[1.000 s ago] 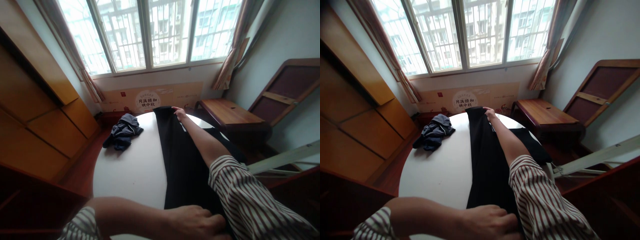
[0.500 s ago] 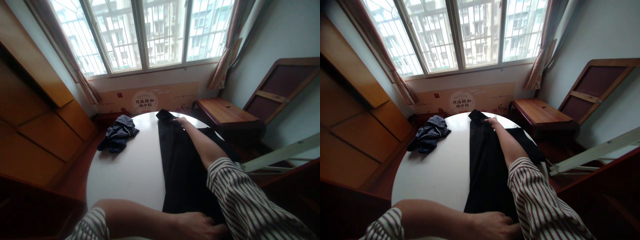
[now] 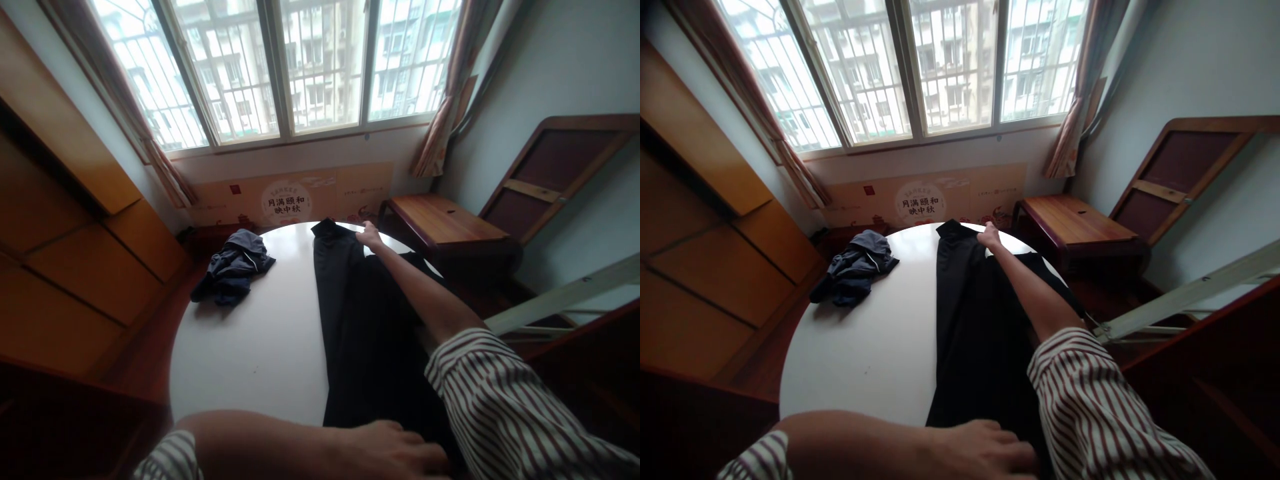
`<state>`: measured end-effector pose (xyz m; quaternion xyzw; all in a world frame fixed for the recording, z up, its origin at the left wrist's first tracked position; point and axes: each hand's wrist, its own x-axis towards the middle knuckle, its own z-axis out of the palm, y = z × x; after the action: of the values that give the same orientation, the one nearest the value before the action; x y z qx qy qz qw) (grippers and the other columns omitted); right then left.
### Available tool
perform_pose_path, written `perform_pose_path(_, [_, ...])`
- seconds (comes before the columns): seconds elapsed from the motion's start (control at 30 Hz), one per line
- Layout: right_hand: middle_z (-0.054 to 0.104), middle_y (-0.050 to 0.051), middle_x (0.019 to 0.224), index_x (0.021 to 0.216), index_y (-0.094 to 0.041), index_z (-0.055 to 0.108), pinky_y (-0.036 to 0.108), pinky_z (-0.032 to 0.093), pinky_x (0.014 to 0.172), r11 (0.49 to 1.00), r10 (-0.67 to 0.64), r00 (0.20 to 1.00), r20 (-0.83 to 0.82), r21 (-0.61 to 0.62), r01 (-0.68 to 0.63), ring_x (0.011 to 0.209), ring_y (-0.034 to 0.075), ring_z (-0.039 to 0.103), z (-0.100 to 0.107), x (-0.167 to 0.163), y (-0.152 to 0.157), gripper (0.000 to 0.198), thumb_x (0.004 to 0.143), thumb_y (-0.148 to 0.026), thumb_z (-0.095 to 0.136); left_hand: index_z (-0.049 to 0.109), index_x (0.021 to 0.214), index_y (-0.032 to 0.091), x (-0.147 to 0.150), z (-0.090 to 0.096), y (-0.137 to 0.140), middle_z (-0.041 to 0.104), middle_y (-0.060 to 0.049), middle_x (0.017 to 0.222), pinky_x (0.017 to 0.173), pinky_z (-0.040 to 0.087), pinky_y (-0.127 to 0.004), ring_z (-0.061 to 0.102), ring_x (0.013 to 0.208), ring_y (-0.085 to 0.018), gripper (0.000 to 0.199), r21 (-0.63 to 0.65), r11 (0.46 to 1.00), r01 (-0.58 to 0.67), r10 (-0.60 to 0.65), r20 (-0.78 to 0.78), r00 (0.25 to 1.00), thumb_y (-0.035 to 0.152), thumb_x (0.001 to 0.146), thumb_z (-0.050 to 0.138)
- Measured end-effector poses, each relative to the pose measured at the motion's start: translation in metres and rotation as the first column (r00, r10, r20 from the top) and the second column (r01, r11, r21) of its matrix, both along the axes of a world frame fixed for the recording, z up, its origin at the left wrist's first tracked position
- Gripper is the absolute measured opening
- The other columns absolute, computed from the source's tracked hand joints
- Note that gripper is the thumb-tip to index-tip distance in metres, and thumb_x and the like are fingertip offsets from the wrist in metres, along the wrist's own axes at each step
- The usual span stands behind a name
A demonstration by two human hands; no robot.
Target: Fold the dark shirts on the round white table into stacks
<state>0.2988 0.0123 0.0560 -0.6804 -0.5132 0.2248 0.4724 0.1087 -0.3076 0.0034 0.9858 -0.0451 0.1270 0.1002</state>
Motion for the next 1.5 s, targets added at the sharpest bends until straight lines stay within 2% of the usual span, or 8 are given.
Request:
perform_pose_path(0.1, [0.071, 0.01, 0.102, 0.101, -0.013, 0.069, 0.031, 0.046, 0.091, 0.988, 0.151, 0.976, 0.154, -0.041, -0.146, 0.096, 0.023, 0.064, 0.011, 0.003, -0.052, 0.019, 0.081, -0.014, 0.068, 0.058, 0.118, 0.021, -0.03, 0.02, 0.044, 0.066, -0.005, 0.105, 0.071, 0.051, -0.023, 0.065, 0.087, -0.015, 0.025, -0.317, 0.898, -0.304, 0.327, 0.019, 0.945, 0.026, 0.094, 0.053])
perform_pose_path(0.3, [0.071, 0.012, 0.083, 0.089, -0.015, 0.067, 0.031, 0.045, 0.068, 0.891, 0.435, 0.582, 0.688, -0.422, -0.167, 0.079, 0.027, 0.068, -0.006, 0.009, -0.212, 0.034, 0.092, -0.047, 0.058, 0.071, 0.095, 0.016, -0.072, 0.012, 0.207, 0.073, -0.008, 0.098, 0.078, 0.051, -0.025, 0.069, 0.078, -0.016, 0.016, -0.561, 0.162, -0.812, 0.944, -0.152, 0.294, 0.024, 0.092, 0.058])
perform_pose_path(0.4, [0.071, 0.014, 0.084, 0.081, -0.016, 0.065, 0.033, 0.044, 0.065, 0.859, 0.44, 0.555, 0.706, -0.51, -0.031, 0.082, 0.031, 0.069, -0.023, 0.009, -0.266, 0.046, 0.091, -0.06, 0.054, 0.072, 0.09, 0.01, -0.067, -0.004, 0.259, 0.074, -0.011, 0.088, 0.065, 0.052, -0.025, 0.069, 0.065, -0.016, 0.024, -0.589, 0.015, -0.808, 0.943, -0.261, 0.208, 0.03, 0.093, 0.057])
perform_pose_path(0.67, [0.066, 0.007, 0.075, 0.076, -0.021, 0.054, 0.031, 0.039, 0.064, 0.88, 0.422, 0.763, 0.49, -0.423, -0.215, 0.072, 0.022, 0.064, -0.051, 0.016, -0.311, 0.027, 0.095, -0.038, 0.045, 0.076, 0.082, 0.011, -0.031, -0.027, 0.292, 0.073, -0.009, 0.071, 0.059, 0.048, -0.023, 0.07, 0.069, -0.019, 0.027, -0.601, -0.063, -0.797, 0.928, -0.328, 0.175, 0.038, 0.08, 0.072])
perform_pose_path(0.87, [0.049, -0.004, 0.058, 0.082, -0.024, 0.044, 0.027, 0.041, 0.051, 0.905, 0.294, 0.956, -0.005, -0.32, -0.28, 0.053, 0.016, 0.053, -0.051, 0.033, -0.318, 0.039, 0.091, -0.062, 0.039, 0.077, 0.093, 0.014, -0.043, -0.03, 0.307, 0.076, -0.009, 0.083, 0.066, 0.049, -0.023, 0.071, 0.082, -0.021, 0.024, -0.584, -0.097, -0.806, 0.947, -0.304, 0.107, 0.032, 0.08, 0.069])
perform_pose_path(1.13, [0.059, -0.009, 0.063, 0.141, -0.025, 0.021, 0.019, 0.032, 0.036, 0.797, 0.255, 0.857, -0.447, -0.405, -0.448, 0.038, 0.01, 0.046, -0.058, 0.036, -0.346, 0.099, 0.066, -0.062, 0.075, 0.078, 0.093, 0.013, -0.055, -0.027, 0.302, 0.074, -0.009, 0.076, 0.067, 0.05, -0.026, 0.07, 0.075, -0.021, 0.027, -0.576, -0.088, -0.813, 0.95, -0.295, 0.106, 0.035, 0.079, 0.071])
perform_pose_path(1.27, [0.065, -0.002, 0.073, 0.14, -0.022, 0.031, 0.024, 0.042, 0.047, 0.811, 0.284, 0.876, -0.389, -0.39, -0.436, 0.057, 0.017, 0.061, -0.054, 0.051, -0.358, 0.086, 0.073, -0.063, 0.068, 0.077, 0.088, 0.013, -0.056, -0.021, 0.299, 0.072, -0.008, 0.071, 0.065, 0.048, -0.024, 0.068, 0.074, -0.019, 0.025, -0.562, -0.069, -0.824, 0.945, -0.303, 0.127, 0.036, 0.082, 0.068])
perform_pose_path(1.5, [0.066, 0.007, 0.085, 0.116, -0.015, 0.059, 0.033, 0.05, 0.064, 0.955, 0.169, 0.963, 0.209, -0.276, -0.107, 0.065, 0.02, 0.061, -0.061, 0.058, -0.344, 0.063, 0.075, -0.063, 0.063, 0.061, 0.052, 0.014, -0.056, -0.017, 0.286, 0.053, -0.003, 0.045, 0.047, 0.036, -0.023, 0.052, 0.046, -0.013, 0.044, -0.547, -0.01, -0.837, 0.862, -0.429, 0.27, 0.048, 0.073, 0.077])
